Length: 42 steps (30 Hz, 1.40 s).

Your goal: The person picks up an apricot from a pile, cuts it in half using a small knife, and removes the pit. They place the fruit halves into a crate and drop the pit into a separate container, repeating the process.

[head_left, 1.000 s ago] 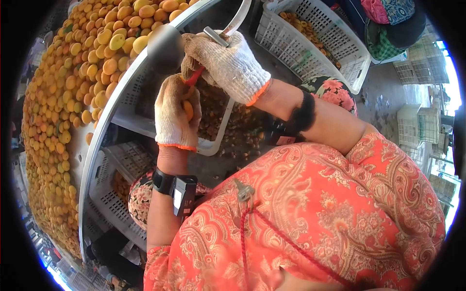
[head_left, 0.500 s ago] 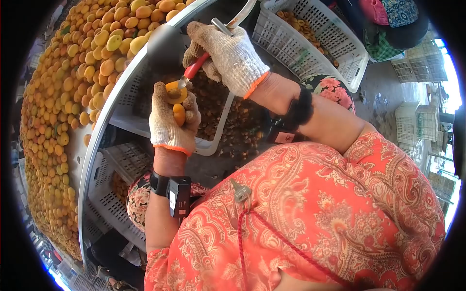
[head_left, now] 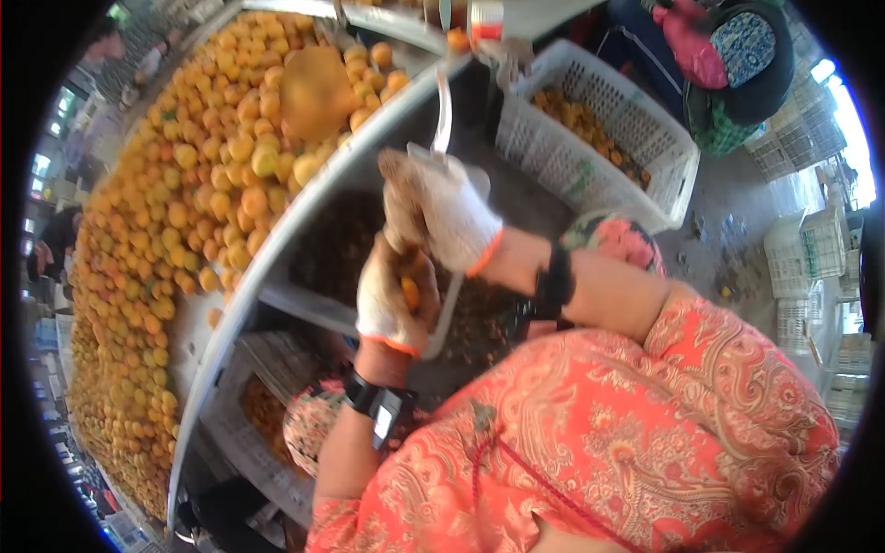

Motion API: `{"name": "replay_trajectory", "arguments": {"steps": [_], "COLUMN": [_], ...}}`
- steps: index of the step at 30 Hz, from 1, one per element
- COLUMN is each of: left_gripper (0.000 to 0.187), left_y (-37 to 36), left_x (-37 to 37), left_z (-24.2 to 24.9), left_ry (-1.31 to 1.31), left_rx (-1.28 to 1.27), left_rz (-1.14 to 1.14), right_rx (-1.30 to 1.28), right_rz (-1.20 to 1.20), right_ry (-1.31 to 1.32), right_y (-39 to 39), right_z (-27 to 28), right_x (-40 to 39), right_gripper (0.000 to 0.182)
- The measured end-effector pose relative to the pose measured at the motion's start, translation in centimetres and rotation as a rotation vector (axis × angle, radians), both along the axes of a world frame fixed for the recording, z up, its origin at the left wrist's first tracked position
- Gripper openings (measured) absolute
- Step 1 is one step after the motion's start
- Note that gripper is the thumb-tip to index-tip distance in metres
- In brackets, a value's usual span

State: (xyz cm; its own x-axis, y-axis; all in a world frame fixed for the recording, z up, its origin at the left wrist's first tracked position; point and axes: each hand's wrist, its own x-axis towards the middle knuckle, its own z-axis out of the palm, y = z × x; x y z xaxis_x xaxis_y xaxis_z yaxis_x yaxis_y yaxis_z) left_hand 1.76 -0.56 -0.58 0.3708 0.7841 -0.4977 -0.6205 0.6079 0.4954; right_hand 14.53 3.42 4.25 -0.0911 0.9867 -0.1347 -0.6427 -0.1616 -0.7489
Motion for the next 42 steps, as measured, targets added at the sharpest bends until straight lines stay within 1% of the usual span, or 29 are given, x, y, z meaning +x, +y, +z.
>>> {"name": "replay_trajectory", "arguments": {"steps": [1,2,3,4,5,6,8,9,10,13,15,18,20,21,22,23,24,25,27,28,30,34,36,37,39,42], "left_gripper": [0.027,0.027,0.027,0.028,0.029,0.03,0.032,0.034,0.036,0.04,0.034,0.033,0.04,0.036,0.032,0.03,0.029,0.029,0.031,0.033,0.032,0.032,0.036,0.036,0.041,0.044], "left_y": [0.2,0.3,-0.1,-0.3,-0.1,0.1,-0.1,-0.2,-0.6,-1.0,-1.1,-0.9,-0.9,-0.7,-0.4,-0.5,-0.5,-0.6,-0.6,-0.8,-0.8,-0.8,-0.9,-0.9,-1.0,-1.1], "left_x": [0.5,1.1,1.4,1.3,0.9,0.7,1.0,0.9,0.8,0.9,0.7,0.5,0.7,0.8,0.8,0.7,0.3,0.2,0.0,0.0,-0.6,-0.5,-0.5,-0.5,-0.4,-0.4], "left_z": [0.4,0.7,0.7,0.5,-0.1,-0.4,0.2,0.2,0.7,0.8,0.9,0.5,0.8,1.0,1.3,1.7,2.7,3.1,3.1,3.3,2.9,3.3,3.3,3.3,3.3,3.4], "left_ry": [0.051,0.099,0.077,0.057,0.0,-0.057,-0.01,-0.01,-0.053,-0.053,-0.268,-0.337,-0.043,0.153,0.19,0.142,0.081,0.108,0.058,0.026,-0.056,-0.008,-0.021,-0.022,0.023,0.046], "left_rx": [-0.04,-0.082,-0.051,-0.032,-0.039,-0.051,-0.125,-0.115,-0.051,0.003,0.091,0.118,0.176,0.383,0.37,0.337,0.324,0.303,0.32,0.283,0.273,0.283,0.302,0.3,0.31,0.298], "left_rz": [0.013,0.03,0.023,0.017,-0.008,-0.036,-0.036,-0.042,-0.064,-0.063,-0.146,-0.175,-0.121,-0.12,-0.162,-0.192,-0.266,-0.27,-0.298,-0.286,-0.321,-0.295,-0.308,-0.309,-0.315,-0.314], "right_rx": [-0.091,-0.121,-0.148,-0.165,-0.183,-0.204,-0.259,-0.296,-0.34,-0.367,-0.394,-0.42,-0.399,-0.371,-0.338,-0.294,-0.288,-0.258,-0.278,-0.297,-0.355,-0.344,-0.364,-0.38,-0.381,-0.378], "right_rz": [0.004,-0.002,-0.056,-0.076,-0.064,-0.062,-0.03,-0.014,0.001,0.006,-0.002,-0.006,-0.024,-0.016,-0.078,-0.055,-0.059,-0.046,-0.005,0.054,0.064,0.094,0.057,0.075,0.075,0.087], "right_ry": [0.093,0.136,0.207,0.212,0.221,0.242,0.313,0.352,0.392,0.411,0.427,0.44,0.428,0.443,0.366,0.387,0.367,0.364,0.366,0.383,0.402,0.44,0.412,0.445,0.435,0.428], "right_y": [0.2,0.3,0.1,-0.1,0.0,0.0,0.2,0.3,0.4,0.5,0.6,0.7,0.6,0.8,0.6,0.8,0.7,0.6,0.5,0.6,0.6,0.9,0.7,0.9,0.8,0.6], "right_z": [-0.4,-0.8,-0.4,0.5,0.4,0.7,0.6,0.6,0.5,0.5,0.7,0.7,0.8,0.1,0.8,-0.1,0.3,-0.2,-0.3,-0.4,0.0,-0.5,-0.3,-0.6,-0.5,-0.8], "right_x": [-0.1,-0.1,-0.1,0.0,0.3,0.5,0.9,1.0,1.2,1.6,1.8,2.1,2.2,2.3,2.1,2.1,2.0,2.0,1.9,2.1,2.3,2.3,2.3,2.5,2.5,2.7], "right_gripper": [0.029,0.029,0.033,0.031,0.03,0.034,0.037,0.038,0.039,0.04,0.041,0.041,0.042,0.043,0.04,0.035,0.034,0.036,0.043,0.045,0.042,0.04,0.036,0.033,0.033,0.033]}}
